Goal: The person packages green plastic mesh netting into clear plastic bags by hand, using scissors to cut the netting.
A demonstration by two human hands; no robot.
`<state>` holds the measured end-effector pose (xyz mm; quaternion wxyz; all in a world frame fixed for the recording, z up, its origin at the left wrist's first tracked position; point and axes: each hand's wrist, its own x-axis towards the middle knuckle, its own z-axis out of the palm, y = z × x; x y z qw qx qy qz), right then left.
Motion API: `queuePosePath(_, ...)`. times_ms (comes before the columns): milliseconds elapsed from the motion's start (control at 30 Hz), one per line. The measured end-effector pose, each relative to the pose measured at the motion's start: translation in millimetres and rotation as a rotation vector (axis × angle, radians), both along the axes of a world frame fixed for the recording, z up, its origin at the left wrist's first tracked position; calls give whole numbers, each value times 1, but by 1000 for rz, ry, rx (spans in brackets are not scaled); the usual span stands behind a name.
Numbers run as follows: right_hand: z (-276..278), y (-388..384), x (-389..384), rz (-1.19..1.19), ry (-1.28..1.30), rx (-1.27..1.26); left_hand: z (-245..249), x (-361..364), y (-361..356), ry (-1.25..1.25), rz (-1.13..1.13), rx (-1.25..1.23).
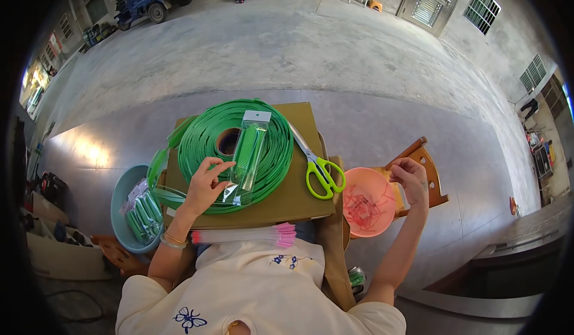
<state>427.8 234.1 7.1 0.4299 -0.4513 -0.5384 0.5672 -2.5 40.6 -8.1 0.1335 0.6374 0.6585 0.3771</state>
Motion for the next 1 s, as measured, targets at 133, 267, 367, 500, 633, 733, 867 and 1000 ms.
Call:
queuePosePath(133,3,-24,-75,97,26,-8,-13,-1,8,98,-110,268)
queuePosePath(267,-15,-61,-166,358,-150,248,-13,7,11,77,-136,370)
queuePosePath(367,-3,-99,-214,419,-253,605,-11,19,7,-5,-127,457)
queuePosePath(500,-21,-118,-227,361,-184,950,-14,26,-8,-62,-193,476)
queuePosePath(633,-30,-123,-232,285,-142,1076,-16,34,-11,-62,-224,557)
queuePosePath(733,-32,-126,-234,261,-117,1089,-12,34,-11,109,-254,589)
queuePosePath(867,-35,-127,-232,270,-97,1120,-18,36,-15,104,-226,616)
queuePosePath(1000,-36,-127,-227,328,-75,1117,-14,38,-19,40,-200,589)
